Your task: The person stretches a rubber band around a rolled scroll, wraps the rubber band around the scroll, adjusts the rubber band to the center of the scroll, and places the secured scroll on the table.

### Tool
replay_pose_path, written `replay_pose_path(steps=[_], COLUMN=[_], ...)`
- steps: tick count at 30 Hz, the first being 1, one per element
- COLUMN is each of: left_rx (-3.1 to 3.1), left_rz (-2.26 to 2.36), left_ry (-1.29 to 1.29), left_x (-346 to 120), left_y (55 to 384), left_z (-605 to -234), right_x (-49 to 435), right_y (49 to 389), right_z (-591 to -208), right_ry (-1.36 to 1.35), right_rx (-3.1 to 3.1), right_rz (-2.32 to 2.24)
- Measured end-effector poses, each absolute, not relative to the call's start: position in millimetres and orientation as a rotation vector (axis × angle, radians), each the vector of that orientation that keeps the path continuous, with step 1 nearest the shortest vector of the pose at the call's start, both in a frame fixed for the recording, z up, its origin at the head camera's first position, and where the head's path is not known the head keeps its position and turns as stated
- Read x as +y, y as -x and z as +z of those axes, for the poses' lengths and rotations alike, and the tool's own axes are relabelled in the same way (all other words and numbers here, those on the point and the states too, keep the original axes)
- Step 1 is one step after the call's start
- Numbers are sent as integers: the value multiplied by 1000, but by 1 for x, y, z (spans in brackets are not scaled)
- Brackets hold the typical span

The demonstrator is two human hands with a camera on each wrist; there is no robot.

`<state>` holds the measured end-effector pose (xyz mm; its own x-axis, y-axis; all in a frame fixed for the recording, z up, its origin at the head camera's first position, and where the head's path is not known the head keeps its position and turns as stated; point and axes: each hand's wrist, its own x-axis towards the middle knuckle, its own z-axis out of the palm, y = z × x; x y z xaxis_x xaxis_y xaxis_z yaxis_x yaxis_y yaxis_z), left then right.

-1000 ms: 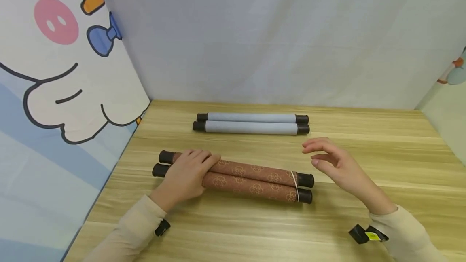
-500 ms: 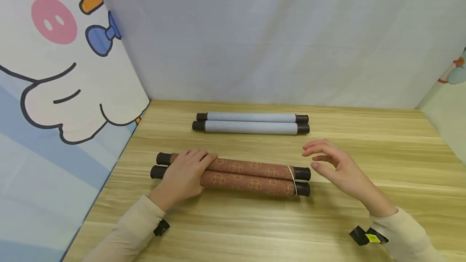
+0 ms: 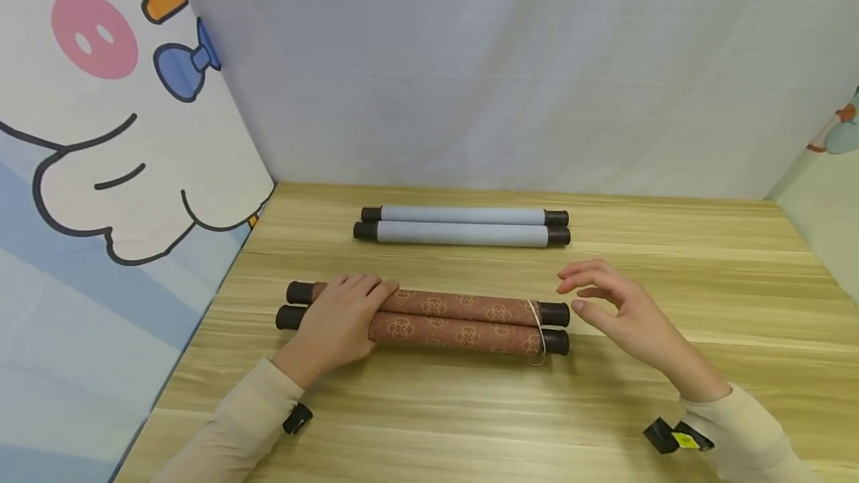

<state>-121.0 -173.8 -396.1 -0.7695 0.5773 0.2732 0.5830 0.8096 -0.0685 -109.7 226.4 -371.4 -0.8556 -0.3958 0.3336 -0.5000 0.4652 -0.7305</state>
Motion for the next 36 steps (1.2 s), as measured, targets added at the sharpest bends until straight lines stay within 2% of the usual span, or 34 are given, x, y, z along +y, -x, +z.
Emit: replay_pose_path(steps=[6, 17, 20, 29, 36], left_rx=[-2722, -2720, -2724, -2786, -2754], left_rz=[-44, -62, -55, -195, -329], left_ry=[859, 794, 766, 629, 610], left_x=[-173, -169, -166, -159, -156], left_y=[120, 118, 116, 110, 110], left_z=[-394, -395, -395, -394, -393], right_x=[212, 179, 176, 187, 188], right_y=[104, 95, 93, 82, 72], right_z=[-376, -374, -374, -382, -401], right_ry=[-624, -464, -375, -45, -126], right_rx=[-2617, -2660, -2710, -2809, -2777], right_rz=[1027, 783, 926, 1732, 2144])
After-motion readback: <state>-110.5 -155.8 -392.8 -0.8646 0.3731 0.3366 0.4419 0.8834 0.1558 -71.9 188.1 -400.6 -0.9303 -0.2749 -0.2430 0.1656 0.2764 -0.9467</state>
